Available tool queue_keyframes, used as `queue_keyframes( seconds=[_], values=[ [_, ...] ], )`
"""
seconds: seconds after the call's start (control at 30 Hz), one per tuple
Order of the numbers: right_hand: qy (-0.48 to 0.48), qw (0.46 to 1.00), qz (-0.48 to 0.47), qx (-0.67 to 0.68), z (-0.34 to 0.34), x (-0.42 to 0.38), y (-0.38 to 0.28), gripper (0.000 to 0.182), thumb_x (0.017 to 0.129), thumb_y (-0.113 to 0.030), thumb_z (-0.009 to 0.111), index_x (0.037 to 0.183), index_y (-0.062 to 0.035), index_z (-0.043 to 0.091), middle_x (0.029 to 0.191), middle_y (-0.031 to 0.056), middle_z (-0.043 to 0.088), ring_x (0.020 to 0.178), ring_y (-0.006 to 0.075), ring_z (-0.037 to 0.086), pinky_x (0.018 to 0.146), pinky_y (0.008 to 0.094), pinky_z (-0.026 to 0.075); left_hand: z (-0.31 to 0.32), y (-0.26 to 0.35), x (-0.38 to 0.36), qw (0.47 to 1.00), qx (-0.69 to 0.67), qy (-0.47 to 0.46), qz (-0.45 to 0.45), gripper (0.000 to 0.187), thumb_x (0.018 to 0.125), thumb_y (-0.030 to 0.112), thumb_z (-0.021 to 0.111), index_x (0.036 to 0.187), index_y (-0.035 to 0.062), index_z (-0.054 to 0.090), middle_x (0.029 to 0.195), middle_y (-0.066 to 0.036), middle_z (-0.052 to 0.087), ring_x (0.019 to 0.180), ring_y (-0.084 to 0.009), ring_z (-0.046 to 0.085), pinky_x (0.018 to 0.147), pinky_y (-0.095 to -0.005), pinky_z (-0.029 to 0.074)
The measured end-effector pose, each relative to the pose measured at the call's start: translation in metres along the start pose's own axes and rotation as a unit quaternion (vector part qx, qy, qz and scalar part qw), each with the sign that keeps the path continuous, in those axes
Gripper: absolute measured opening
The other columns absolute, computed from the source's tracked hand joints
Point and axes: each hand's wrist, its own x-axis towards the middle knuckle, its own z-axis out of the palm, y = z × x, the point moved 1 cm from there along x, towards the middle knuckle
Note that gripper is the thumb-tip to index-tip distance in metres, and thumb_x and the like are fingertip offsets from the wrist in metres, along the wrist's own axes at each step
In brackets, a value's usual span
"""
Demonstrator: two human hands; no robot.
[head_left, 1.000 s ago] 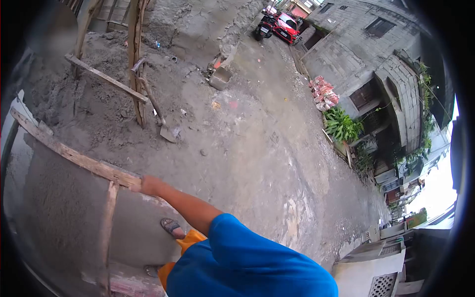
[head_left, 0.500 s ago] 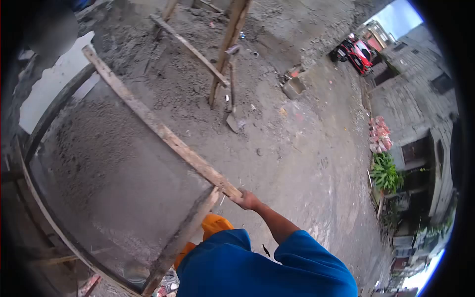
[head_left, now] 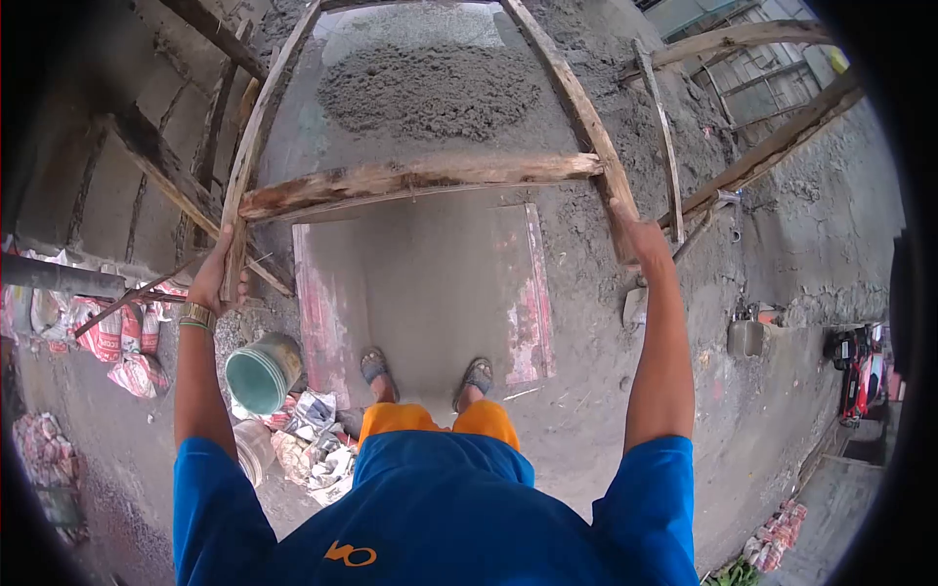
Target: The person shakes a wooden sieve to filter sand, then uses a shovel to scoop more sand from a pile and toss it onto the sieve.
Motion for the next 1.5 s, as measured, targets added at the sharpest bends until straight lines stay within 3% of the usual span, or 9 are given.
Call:
queue_keyframes(
  seconds=[0.4, 0.57, 0.7, 0.83, 0.93, 1.13, 1.27, 1.4, 1.5],
  values=[
    [-0.042, 0.960, 0.023, 0.277, 0.149, -0.208, 0.378, 0.054, 0.082, -0.030, 0.068, 0.119, 0.0033, 0.049, 0.106, 0.0056, 0.059, 0.093, 0.0112, 0.053, 0.083, 0.0287, 0.044, -0.073, -0.429, -0.099, 0.981, -0.176, 0.051, -0.060, 0.060, 0.076, 0.066, 0.057, 0.089, 0.0072, 0.055, 0.058, -0.007, 0.053, 0.044, -0.0190, 0.054, 0.039, -0.0303, 0.046],
    [-0.045, 0.975, 0.040, 0.212, 0.151, -0.122, 0.311, 0.047, 0.086, -0.035, 0.061, 0.116, 0.0002, 0.054, 0.094, 0.0035, 0.059, 0.086, 0.0119, 0.053, 0.075, 0.0298, 0.045, -0.055, -0.363, -0.016, 0.984, -0.138, 0.063, -0.094, 0.066, 0.079, 0.071, 0.047, 0.082, 0.0055, 0.056, 0.056, -0.006, 0.052, 0.044, -0.0185, 0.054, 0.038, -0.0300, 0.046],
    [0.050, 0.993, 0.051, -0.088, 0.090, 0.007, 0.156, 0.092, 0.072, -0.072, 0.056, 0.108, 0.0129, 0.058, 0.100, 0.0253, 0.063, 0.095, 0.0302, 0.061, 0.080, 0.0378, 0.046, -0.003, -0.130, 0.022, 0.994, -0.031, 0.054, -0.088, 0.067, 0.074, 0.078, 0.046, 0.076, 0.0107, 0.054, 0.055, -0.002, 0.051, 0.042, -0.0148, 0.051, 0.037, -0.0267, 0.042],
    [0.042, 0.998, 0.042, -0.015, 0.010, 0.001, 0.020, 0.092, 0.070, -0.070, 0.058, 0.101, 0.0165, 0.059, 0.090, 0.0252, 0.064, 0.087, 0.0306, 0.063, 0.077, 0.0379, 0.048, 0.010, 0.005, -0.003, 0.999, 0.026, 0.013, 0.021, 0.063, 0.075, 0.075, 0.050, 0.076, 0.0121, 0.052, 0.054, 0.001, 0.049, 0.041, -0.0104, 0.049, 0.038, -0.0231, 0.041],
    [0.047, 0.999, 0.007, -0.022, 0.013, -0.008, 0.035, 0.092, 0.072, -0.070, 0.057, 0.107, 0.0149, 0.057, 0.096, 0.0249, 0.063, 0.092, 0.0304, 0.062, 0.080, 0.0363, 0.048, -0.001, -0.030, 0.003, 1.000, 0.011, -0.006, 0.008, 0.063, 0.075, 0.075, 0.049, 0.077, 0.0120, 0.052, 0.054, 0.001, 0.050, 0.041, -0.0106, 0.049, 0.038, -0.0241, 0.041],
    [-0.031, 0.983, 0.029, 0.177, 0.145, -0.142, 0.311, 0.048, 0.087, -0.038, 0.061, 0.114, 0.0018, 0.054, 0.092, 0.0036, 0.060, 0.084, 0.0099, 0.052, 0.074, 0.0265, 0.045, -0.057, -0.336, -0.025, 0.990, -0.114, 0.019, -0.086, 0.067, 0.079, 0.072, 0.046, 0.089, 0.0066, 0.055, 0.060, -0.008, 0.057, 0.046, -0.0188, 0.057, 0.040, -0.0285, 0.047],
    [-0.065, 0.971, 0.051, 0.223, 0.138, -0.226, 0.360, 0.049, 0.087, -0.037, 0.061, 0.119, -0.0008, 0.051, 0.096, 0.0004, 0.058, 0.089, 0.0093, 0.051, 0.079, 0.0259, 0.043, -0.086, -0.444, -0.101, 0.980, -0.174, 0.050, -0.082, 0.066, 0.077, 0.070, 0.051, 0.087, 0.0042, 0.055, 0.060, -0.009, 0.057, 0.048, -0.0196, 0.059, 0.041, -0.0301, 0.049],
    [-0.064, 0.977, 0.061, 0.196, 0.148, -0.154, 0.335, 0.046, 0.085, -0.033, 0.064, 0.114, 0.0012, 0.054, 0.092, 0.0011, 0.058, 0.084, 0.0089, 0.052, 0.074, 0.0267, 0.045, -0.060, -0.374, -0.041, 0.987, -0.129, 0.056, -0.074, 0.064, 0.080, 0.069, 0.048, 0.085, 0.0058, 0.055, 0.059, -0.008, 0.056, 0.046, -0.0188, 0.057, 0.039, -0.0292, 0.047],
    [-0.006, 0.997, 0.054, 0.063, 0.124, -0.049, 0.220, 0.060, 0.081, -0.050, 0.063, 0.101, 0.0063, 0.062, 0.086, 0.0091, 0.062, 0.079, 0.0154, 0.056, 0.070, 0.0311, 0.047, -0.011, -0.204, 0.014, 0.995, -0.038, 0.050, -0.072, 0.066, 0.078, 0.074, 0.043, 0.079, 0.0096, 0.055, 0.053, -0.005, 0.052, 0.040, -0.0169, 0.052, 0.037, -0.0273, 0.042]
  ],
)
